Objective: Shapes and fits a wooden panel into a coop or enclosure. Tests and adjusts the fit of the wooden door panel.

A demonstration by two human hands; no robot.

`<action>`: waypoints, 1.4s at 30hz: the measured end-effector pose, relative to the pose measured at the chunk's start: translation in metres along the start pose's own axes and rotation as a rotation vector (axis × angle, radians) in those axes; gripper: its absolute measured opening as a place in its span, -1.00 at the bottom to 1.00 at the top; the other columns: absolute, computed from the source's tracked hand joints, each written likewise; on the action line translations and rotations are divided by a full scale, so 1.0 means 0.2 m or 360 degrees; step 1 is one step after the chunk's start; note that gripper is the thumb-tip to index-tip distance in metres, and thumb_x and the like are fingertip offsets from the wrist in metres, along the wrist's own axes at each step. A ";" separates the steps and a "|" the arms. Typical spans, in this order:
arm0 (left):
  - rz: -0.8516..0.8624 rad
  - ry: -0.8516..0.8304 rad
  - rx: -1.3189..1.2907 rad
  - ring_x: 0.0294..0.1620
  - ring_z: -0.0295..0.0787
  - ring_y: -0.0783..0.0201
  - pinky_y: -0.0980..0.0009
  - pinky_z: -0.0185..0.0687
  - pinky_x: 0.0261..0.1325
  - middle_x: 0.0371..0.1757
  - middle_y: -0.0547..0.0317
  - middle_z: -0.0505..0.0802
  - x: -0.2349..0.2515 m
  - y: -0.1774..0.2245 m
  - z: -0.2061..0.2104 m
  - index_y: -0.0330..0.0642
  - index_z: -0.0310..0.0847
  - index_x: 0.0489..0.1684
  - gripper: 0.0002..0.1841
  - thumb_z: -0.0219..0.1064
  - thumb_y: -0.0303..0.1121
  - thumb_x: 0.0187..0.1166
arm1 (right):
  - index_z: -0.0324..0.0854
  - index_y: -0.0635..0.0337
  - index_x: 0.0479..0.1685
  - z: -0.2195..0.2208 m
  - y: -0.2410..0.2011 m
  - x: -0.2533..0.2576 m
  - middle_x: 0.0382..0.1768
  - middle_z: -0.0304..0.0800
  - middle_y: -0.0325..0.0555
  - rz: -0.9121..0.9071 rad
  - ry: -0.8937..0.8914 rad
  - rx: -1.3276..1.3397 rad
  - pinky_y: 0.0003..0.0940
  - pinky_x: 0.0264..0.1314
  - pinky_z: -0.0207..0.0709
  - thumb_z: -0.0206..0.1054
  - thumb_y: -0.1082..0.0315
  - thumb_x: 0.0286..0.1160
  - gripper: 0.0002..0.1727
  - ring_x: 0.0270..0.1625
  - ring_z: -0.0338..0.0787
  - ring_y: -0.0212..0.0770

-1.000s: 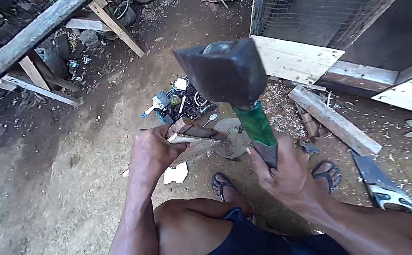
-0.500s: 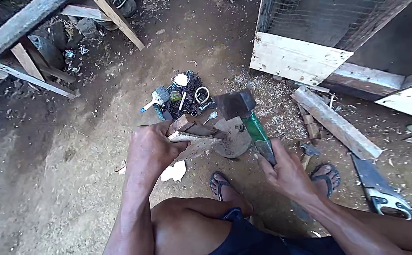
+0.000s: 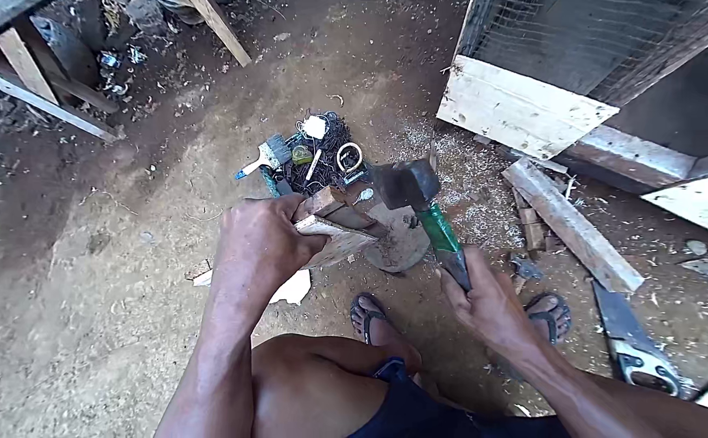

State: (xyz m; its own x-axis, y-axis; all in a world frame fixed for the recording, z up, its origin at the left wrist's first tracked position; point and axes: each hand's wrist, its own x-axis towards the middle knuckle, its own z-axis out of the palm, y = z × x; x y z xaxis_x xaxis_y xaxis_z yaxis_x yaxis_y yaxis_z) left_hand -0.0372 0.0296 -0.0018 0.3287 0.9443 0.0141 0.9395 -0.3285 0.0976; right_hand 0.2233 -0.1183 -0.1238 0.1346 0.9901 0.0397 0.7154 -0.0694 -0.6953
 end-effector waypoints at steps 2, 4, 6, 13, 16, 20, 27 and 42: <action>-0.0002 -0.0004 0.0007 -0.66 0.59 0.09 -0.05 0.37 -0.58 -0.73 0.24 0.60 0.01 0.00 0.00 0.06 0.60 -0.58 -0.62 0.77 -0.06 0.03 | 0.56 0.24 0.17 0.09 0.02 0.00 -0.53 0.74 -0.21 -0.0010 0.0190 0.0070 -0.34 -0.49 0.68 0.28 0.10 0.63 -0.61 -0.54 0.75 -0.34; -0.0003 -0.0015 0.0033 -0.66 0.60 0.08 -0.06 0.36 -0.57 -0.73 0.24 0.61 0.01 0.01 0.00 0.06 0.58 -0.60 -0.61 0.77 -0.06 0.03 | 0.54 0.25 0.21 0.21 0.10 0.00 -0.55 0.73 -0.16 0.0092 0.0003 0.0007 -0.24 -0.46 0.69 0.25 0.13 0.62 -0.61 -0.54 0.77 -0.23; -0.0008 -0.0050 0.0057 -0.63 0.63 0.07 -0.08 0.41 -0.55 -0.70 0.23 0.64 0.01 0.02 0.00 0.06 0.62 -0.58 -0.61 0.80 -0.04 0.03 | 0.42 0.18 0.41 0.27 0.18 0.03 -0.37 0.78 0.01 0.0335 -0.0596 -0.0104 0.03 -0.18 0.73 0.18 0.19 0.65 -0.57 -0.30 0.86 0.03; -0.0024 -0.0034 -0.0007 -0.61 0.64 0.08 -0.06 0.42 -0.52 -0.68 0.22 0.66 0.01 -0.01 0.01 0.05 0.64 -0.56 -0.62 0.77 -0.04 0.08 | 0.52 0.10 0.27 0.05 0.09 -0.01 -0.47 0.72 -0.26 0.0202 -0.0283 0.0054 -0.28 -0.44 0.67 0.27 0.08 0.60 -0.60 -0.50 0.74 -0.32; -0.0017 -0.0024 -0.0013 -0.61 0.64 0.12 -0.04 0.40 -0.53 -0.68 0.26 0.66 0.01 -0.05 0.01 0.08 0.64 -0.58 -0.65 0.75 -0.05 0.07 | 0.49 0.29 0.24 0.02 -0.02 -0.02 -0.37 0.77 -0.30 0.0005 0.0230 0.0358 -0.53 -0.42 0.73 0.38 0.14 0.58 -0.55 -0.46 0.76 -0.53; -0.0039 -0.0029 -0.0043 -0.59 0.66 0.10 -0.06 0.43 -0.52 -0.66 0.25 0.68 0.01 -0.05 0.02 0.09 0.66 -0.56 -0.66 0.77 -0.07 0.06 | 0.52 0.32 0.20 0.23 0.09 -0.04 -0.51 0.73 -0.21 0.0091 0.0095 0.0114 -0.36 -0.46 0.69 0.35 0.15 0.55 -0.56 -0.53 0.74 -0.37; -0.0067 -0.0074 0.0013 -0.55 0.69 0.08 -0.04 0.44 -0.54 -0.63 0.25 0.70 0.02 -0.01 0.02 0.15 0.66 -0.56 -0.70 0.73 -0.08 0.07 | 0.54 0.17 0.18 0.14 0.01 -0.01 -0.62 0.65 -0.24 -0.0064 -0.0200 -0.0245 -0.20 -0.58 0.61 0.23 0.14 0.59 -0.65 -0.62 0.70 -0.22; -0.0059 -0.0069 -0.0038 -0.56 0.69 0.05 -0.08 0.46 -0.51 -0.64 0.21 0.70 -0.01 -0.07 0.04 0.08 0.66 -0.53 -0.66 0.76 -0.06 0.08 | 0.45 0.13 0.49 0.19 0.22 -0.15 -0.38 0.82 -0.02 0.0387 -0.0632 -0.0269 0.04 -0.20 0.74 0.25 0.15 0.64 -0.51 -0.33 0.86 0.00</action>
State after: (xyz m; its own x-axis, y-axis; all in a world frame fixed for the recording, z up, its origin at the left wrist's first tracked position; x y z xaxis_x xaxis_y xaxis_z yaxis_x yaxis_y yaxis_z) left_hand -0.0505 0.0318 -0.0103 0.2984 0.9539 -0.0330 0.9486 -0.2925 0.1208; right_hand 0.2248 -0.1455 -0.1817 0.0635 0.9105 -0.4085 0.8013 -0.2905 -0.5230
